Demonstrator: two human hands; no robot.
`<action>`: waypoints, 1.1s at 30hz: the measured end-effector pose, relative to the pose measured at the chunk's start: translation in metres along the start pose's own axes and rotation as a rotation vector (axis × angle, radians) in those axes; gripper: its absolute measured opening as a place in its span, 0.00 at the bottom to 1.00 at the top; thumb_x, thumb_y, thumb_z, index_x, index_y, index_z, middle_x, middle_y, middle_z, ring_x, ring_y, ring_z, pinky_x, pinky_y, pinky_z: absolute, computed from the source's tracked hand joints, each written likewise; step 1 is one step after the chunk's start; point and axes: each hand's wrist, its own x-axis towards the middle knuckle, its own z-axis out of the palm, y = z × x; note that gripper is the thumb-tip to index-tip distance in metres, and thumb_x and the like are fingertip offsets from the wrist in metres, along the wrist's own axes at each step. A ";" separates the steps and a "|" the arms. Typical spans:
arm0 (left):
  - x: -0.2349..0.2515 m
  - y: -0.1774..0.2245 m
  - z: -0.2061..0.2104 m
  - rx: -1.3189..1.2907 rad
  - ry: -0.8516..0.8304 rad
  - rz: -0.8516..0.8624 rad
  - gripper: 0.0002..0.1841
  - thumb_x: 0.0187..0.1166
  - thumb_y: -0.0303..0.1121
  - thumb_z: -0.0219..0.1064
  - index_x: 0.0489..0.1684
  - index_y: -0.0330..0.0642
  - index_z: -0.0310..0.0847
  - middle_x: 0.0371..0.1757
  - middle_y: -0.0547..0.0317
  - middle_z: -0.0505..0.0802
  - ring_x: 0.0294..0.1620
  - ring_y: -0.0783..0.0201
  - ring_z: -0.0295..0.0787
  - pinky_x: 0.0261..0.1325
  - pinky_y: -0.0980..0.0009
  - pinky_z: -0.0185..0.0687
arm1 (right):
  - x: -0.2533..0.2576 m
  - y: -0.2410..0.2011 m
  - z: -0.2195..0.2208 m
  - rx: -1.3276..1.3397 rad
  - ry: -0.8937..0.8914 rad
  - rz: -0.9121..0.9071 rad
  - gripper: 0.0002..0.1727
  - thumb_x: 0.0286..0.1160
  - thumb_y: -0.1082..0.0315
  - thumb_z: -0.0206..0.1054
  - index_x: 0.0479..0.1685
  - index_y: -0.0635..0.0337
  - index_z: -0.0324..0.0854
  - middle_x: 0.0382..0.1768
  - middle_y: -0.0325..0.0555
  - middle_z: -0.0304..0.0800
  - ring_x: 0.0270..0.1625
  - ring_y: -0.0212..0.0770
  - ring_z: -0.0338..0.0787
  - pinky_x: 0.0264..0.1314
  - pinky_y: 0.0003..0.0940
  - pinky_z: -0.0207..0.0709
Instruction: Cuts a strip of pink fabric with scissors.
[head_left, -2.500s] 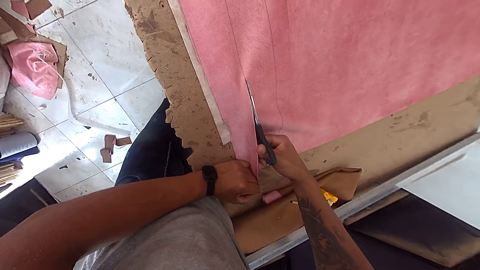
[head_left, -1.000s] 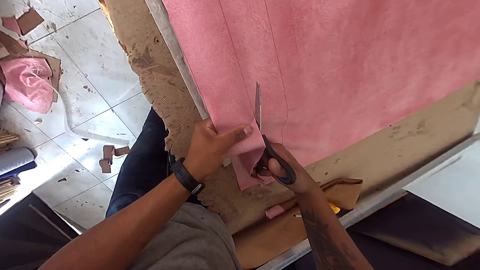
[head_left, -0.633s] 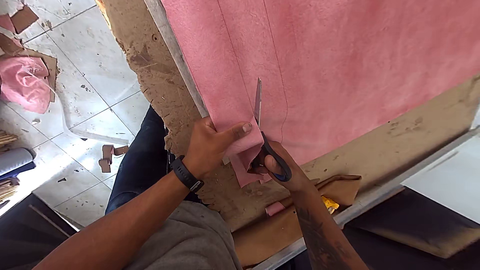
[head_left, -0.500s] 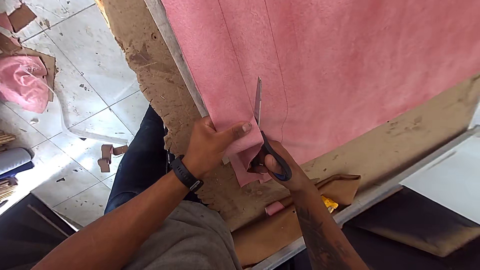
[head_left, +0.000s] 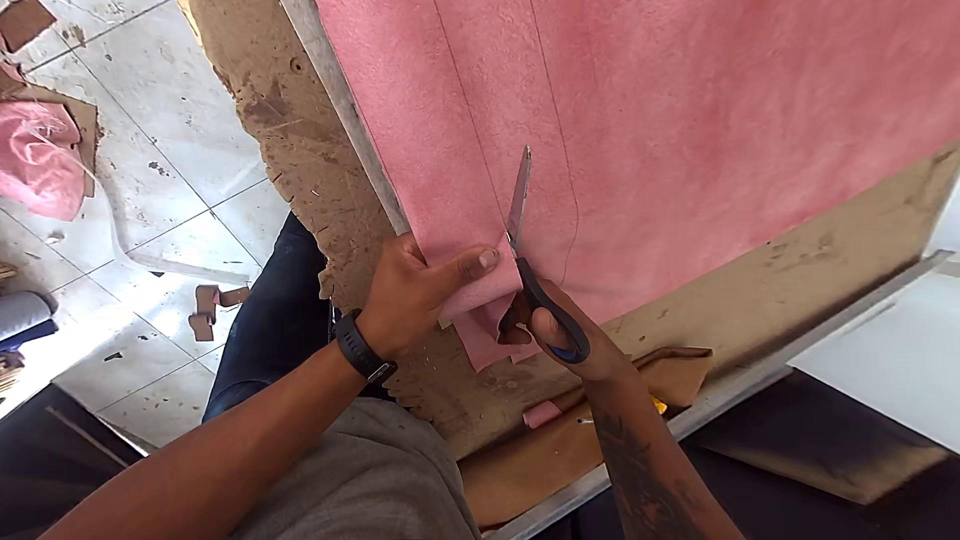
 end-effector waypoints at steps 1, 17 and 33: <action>0.000 0.000 0.000 -0.002 -0.003 0.000 0.13 0.78 0.29 0.75 0.54 0.32 0.86 0.45 0.42 0.95 0.42 0.52 0.96 0.49 0.54 0.96 | 0.001 0.000 0.000 -0.016 0.017 0.000 0.38 0.70 0.23 0.61 0.55 0.51 0.79 0.23 0.33 0.76 0.22 0.27 0.75 0.22 0.20 0.71; 0.001 -0.002 -0.007 -0.012 -0.020 0.002 0.13 0.77 0.27 0.75 0.55 0.30 0.85 0.46 0.39 0.95 0.44 0.50 0.96 0.51 0.53 0.95 | 0.007 0.001 0.004 0.022 0.118 0.002 0.25 0.72 0.37 0.73 0.41 0.52 0.86 0.24 0.35 0.82 0.22 0.28 0.80 0.23 0.21 0.78; 0.019 0.050 -0.026 0.112 -0.019 0.015 0.21 0.83 0.34 0.69 0.72 0.37 0.75 0.57 0.47 0.92 0.57 0.54 0.92 0.63 0.53 0.91 | 0.011 0.003 0.006 0.092 0.109 -0.023 0.26 0.75 0.42 0.73 0.32 0.59 0.84 0.21 0.44 0.81 0.20 0.35 0.80 0.22 0.27 0.78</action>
